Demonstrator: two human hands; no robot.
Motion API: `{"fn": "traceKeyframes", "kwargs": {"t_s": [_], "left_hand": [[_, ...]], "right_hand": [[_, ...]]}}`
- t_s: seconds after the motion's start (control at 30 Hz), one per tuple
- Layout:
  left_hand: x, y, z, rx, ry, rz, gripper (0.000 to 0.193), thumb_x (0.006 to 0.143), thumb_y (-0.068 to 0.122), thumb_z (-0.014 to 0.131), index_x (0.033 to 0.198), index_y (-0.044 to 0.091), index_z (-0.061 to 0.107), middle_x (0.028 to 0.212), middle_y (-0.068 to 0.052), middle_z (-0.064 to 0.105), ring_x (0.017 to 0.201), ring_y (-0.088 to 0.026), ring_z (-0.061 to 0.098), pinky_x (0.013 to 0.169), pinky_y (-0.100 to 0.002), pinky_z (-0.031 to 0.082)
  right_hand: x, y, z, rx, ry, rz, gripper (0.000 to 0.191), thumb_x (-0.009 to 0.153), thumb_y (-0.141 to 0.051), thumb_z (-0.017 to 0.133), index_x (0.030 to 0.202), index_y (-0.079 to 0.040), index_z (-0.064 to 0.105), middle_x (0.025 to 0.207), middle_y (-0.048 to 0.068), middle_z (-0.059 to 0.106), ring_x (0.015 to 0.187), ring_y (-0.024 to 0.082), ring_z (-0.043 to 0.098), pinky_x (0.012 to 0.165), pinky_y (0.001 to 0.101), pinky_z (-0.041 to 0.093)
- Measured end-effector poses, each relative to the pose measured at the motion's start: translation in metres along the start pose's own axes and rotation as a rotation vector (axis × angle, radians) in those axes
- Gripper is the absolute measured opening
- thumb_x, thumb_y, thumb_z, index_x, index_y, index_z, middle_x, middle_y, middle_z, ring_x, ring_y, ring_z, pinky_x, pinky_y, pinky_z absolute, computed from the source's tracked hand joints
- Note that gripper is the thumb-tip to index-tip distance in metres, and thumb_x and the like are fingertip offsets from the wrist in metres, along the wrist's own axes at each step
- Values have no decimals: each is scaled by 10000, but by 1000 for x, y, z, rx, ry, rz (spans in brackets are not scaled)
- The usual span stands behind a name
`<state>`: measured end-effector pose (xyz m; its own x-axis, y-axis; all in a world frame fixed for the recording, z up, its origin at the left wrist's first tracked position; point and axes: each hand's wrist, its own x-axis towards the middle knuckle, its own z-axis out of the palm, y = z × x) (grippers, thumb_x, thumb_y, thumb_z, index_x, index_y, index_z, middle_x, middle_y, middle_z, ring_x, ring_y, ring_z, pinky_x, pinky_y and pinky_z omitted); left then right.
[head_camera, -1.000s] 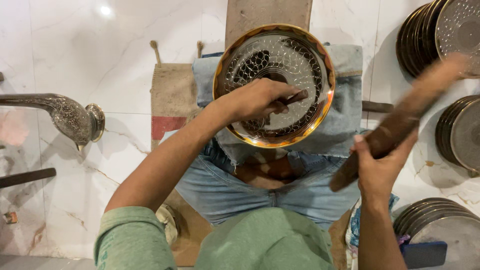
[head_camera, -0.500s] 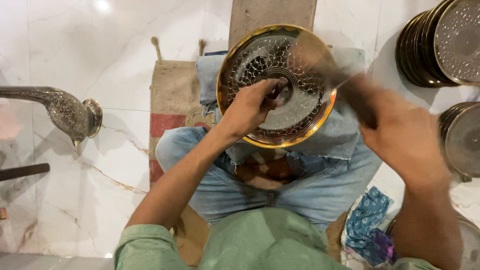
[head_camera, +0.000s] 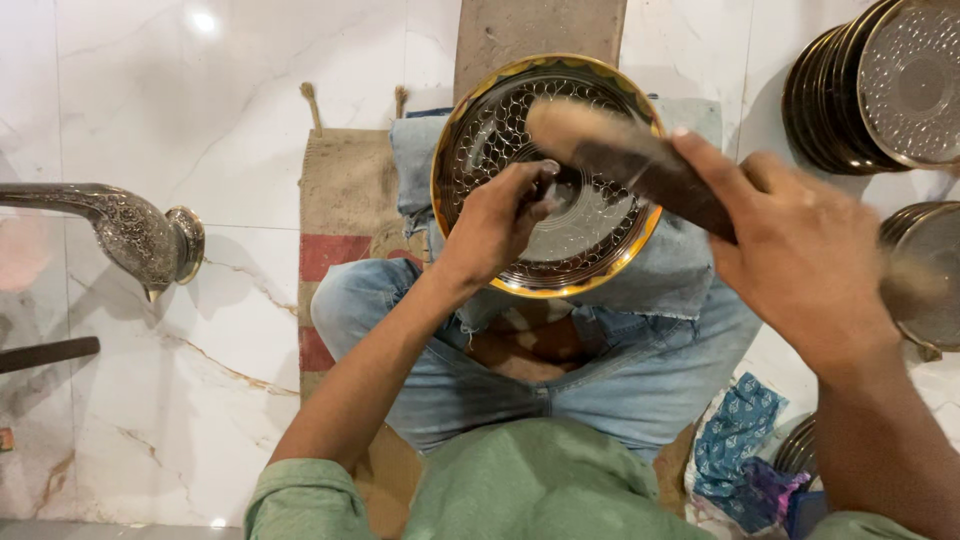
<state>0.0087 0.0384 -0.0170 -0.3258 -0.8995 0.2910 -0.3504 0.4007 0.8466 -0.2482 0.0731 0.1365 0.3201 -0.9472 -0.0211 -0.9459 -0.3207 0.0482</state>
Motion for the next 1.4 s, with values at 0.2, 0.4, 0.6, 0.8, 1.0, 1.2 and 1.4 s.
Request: {"fn": "traceKeyframes", "kwargs": {"t_s": [0.2, 0.4, 0.6, 0.8, 1.0, 1.2, 1.4], "left_hand": [[19, -4, -12, -115, -208, -41, 351, 918, 99, 764, 1239, 33, 639, 1027, -163, 716, 891, -329, 718, 776, -398, 553], [20, -11, -14, -128, -230, 55, 408, 867, -20, 659, 1271, 33, 636, 1065, -152, 721, 957, -288, 737, 835, -359, 575], [-6, 2, -4, -174, 199, -187, 308, 975, 59, 722, 1261, 20, 614, 1016, -117, 751, 927, -206, 751, 841, -339, 601], [-23, 11, 0, -60, 342, -118, 302, 991, 70, 740, 1250, 19, 594, 1021, -116, 730, 949, -180, 745, 848, -318, 604], [-2, 8, -16, -117, 274, -289, 364, 946, 81, 771, 1257, 11, 594, 989, -105, 766, 907, -194, 761, 839, -321, 606], [-32, 26, 5, -75, 134, -317, 499, 900, 73, 772, 1333, 12, 534, 978, -140, 716, 874, -256, 731, 786, -351, 576], [-38, 23, 10, -22, 135, -315, 452, 930, 54, 742, 1336, 30, 544, 953, -162, 690, 831, -295, 705, 749, -385, 562]], "right_hand": [[-19, 4, 29, 150, -19, 172, 792, 862, -202, 755, 1586, -205, 435, 970, 173, 662, 761, 393, 695, 656, 515, 561], [-36, 8, 36, 49, -36, 185, 857, 810, -201, 783, 1591, -302, 445, 985, 126, 659, 812, 395, 697, 699, 543, 552], [-32, 5, 62, 283, 64, 179, 864, 821, -191, 819, 1592, -239, 432, 1063, 166, 668, 893, 427, 697, 762, 541, 556], [-21, -19, 121, 649, 319, 349, 919, 832, -119, 867, 1617, -109, 388, 1236, 246, 686, 1061, 416, 719, 896, 482, 565], [-43, -31, 131, 860, 283, 558, 923, 832, -103, 862, 1615, -114, 374, 1308, 202, 697, 1164, 282, 692, 990, 412, 530], [-69, -9, 116, 1023, 583, 400, 700, 966, -123, 857, 1469, 23, 392, 1285, 230, 591, 1155, 229, 623, 1052, 371, 528], [-22, 7, 81, 814, 146, 199, 870, 846, -169, 893, 1519, -2, 366, 1150, 247, 717, 1074, 340, 739, 899, 417, 574]]}}
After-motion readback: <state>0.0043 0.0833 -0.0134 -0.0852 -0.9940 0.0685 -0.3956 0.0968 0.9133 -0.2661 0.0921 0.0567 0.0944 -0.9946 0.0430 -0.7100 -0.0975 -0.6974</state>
